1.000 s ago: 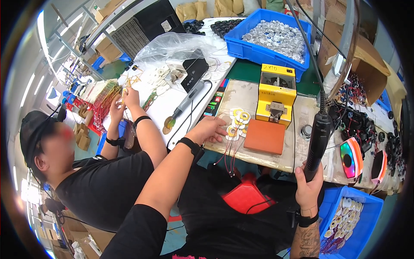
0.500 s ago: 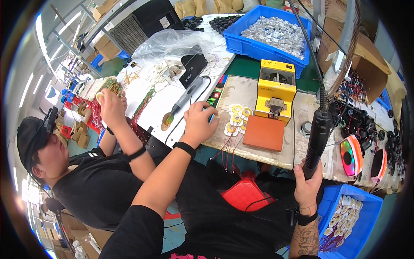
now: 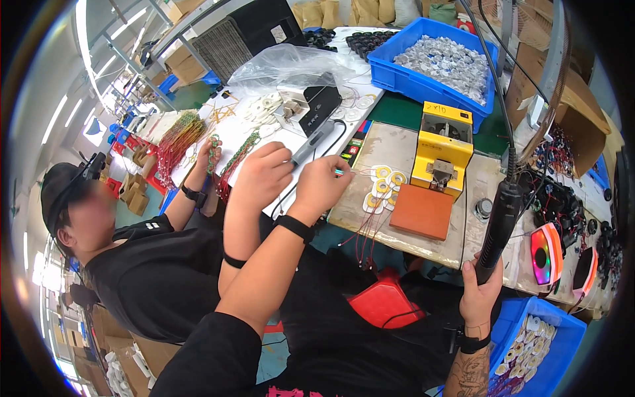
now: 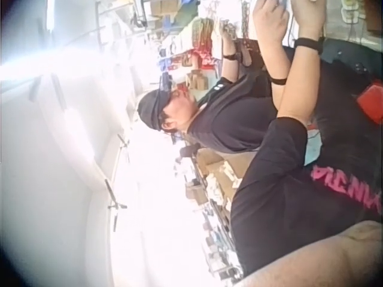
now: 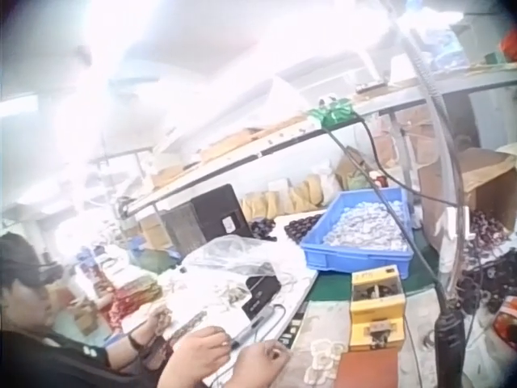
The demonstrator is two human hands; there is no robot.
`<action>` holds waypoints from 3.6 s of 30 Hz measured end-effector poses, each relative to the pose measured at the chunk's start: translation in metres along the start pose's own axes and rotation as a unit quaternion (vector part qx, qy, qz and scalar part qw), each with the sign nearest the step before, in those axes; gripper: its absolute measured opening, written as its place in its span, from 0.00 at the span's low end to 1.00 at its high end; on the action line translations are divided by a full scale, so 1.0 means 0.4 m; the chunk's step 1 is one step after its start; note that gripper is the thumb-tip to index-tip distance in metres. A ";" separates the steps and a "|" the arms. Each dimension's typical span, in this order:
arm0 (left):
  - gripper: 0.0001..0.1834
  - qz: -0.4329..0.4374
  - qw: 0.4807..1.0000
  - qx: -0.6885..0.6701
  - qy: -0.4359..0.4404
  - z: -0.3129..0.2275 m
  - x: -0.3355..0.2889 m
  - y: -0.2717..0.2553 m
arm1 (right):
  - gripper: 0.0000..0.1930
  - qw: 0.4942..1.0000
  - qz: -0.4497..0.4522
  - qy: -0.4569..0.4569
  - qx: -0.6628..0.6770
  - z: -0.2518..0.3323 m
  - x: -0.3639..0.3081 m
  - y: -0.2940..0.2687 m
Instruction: Soldering wires and small components at an assembly workbench.
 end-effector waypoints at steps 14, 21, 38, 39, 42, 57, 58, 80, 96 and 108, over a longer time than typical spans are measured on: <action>0.08 -0.093 0.969 -0.230 -0.023 -0.018 0.011 -0.340 | 0.19 1.000 -0.005 -0.006 0.002 0.001 -0.001 -0.016; 0.21 -0.055 0.975 -0.096 -0.194 0.299 0.098 -0.382 | 0.16 1.000 -0.002 -0.007 0.017 0.012 -0.008 -0.002; 0.14 -0.075 0.985 -0.109 0.111 -0.038 -0.001 -0.081 | 0.18 1.000 0.004 0.007 0.007 -0.008 -0.006 0.008; 0.16 -0.055 0.986 -0.089 0.127 -0.018 -0.014 -0.020 | 0.18 1.000 -0.003 0.006 0.015 -0.005 -0.006 0.012; 0.21 -0.056 0.991 0.029 0.119 0.051 -0.042 0.103 | 0.18 1.000 -0.002 -0.003 0.010 0.001 -0.007 0.017; 0.15 -0.019 0.993 -0.107 -0.036 0.037 -0.077 0.191 | 0.18 1.000 0.002 0.004 -0.005 -0.012 0.000 0.014; 0.15 -0.001 0.997 -0.066 -0.038 0.013 -0.106 0.201 | 0.18 1.000 0.002 0.006 -0.005 -0.015 -0.001 0.016; 0.15 -0.031 0.998 -0.006 0.054 -0.027 -0.215 0.206 | 0.21 0.999 0.023 0.025 -0.027 -0.024 0.041 0.045; 0.14 0.033 0.684 -0.680 -0.262 -0.178 -0.412 0.136 | 0.09 0.963 0.221 -0.085 -0.126 0.022 -0.176 0.258; 0.14 0.099 0.728 -0.650 -0.196 -0.203 -0.490 0.213 | 0.12 0.976 0.203 0.029 -0.076 -0.029 -0.189 0.298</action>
Point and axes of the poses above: each hand's wrist, its own x-axis towards the middle knuckle, its own y-axis out of the palm, z = x × y, the point moved 5 cm from there along x, towards the middle knuckle, and after that the axes turned 10 degrees about y, right-handed, at the moved point
